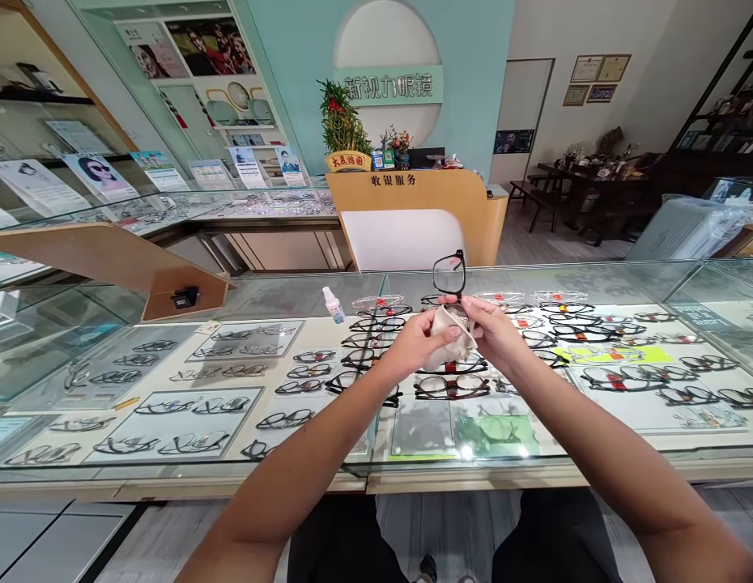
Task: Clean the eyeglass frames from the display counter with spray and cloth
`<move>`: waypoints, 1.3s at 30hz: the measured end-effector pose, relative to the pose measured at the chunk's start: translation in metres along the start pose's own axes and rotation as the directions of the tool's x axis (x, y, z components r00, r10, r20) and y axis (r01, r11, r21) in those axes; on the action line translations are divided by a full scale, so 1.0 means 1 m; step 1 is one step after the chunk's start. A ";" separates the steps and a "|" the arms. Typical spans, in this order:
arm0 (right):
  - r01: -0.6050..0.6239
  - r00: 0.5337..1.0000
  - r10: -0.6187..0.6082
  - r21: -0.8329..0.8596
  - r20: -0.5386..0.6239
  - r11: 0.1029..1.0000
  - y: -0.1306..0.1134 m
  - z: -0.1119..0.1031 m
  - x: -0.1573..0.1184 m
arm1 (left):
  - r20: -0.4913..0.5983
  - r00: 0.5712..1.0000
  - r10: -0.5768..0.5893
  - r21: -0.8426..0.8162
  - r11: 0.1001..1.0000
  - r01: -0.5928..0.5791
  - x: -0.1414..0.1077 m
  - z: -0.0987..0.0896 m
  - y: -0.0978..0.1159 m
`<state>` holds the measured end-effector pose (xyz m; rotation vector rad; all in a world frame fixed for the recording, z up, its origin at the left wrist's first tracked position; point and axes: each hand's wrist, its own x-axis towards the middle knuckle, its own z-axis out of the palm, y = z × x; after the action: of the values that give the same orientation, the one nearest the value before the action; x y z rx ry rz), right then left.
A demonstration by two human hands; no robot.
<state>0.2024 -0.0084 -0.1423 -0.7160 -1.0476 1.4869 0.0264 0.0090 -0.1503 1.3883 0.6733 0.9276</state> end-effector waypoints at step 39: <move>0.539 0.843 -0.532 0.140 -0.086 0.831 -0.101 0.085 0.023 | -0.151 0.819 0.554 -0.057 0.822 -0.566 0.034 0.056 0.119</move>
<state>0.1676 -0.0066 -0.0131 -0.2967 -0.9801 1.0409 0.0740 0.0030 -0.0235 1.4729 0.2945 1.5101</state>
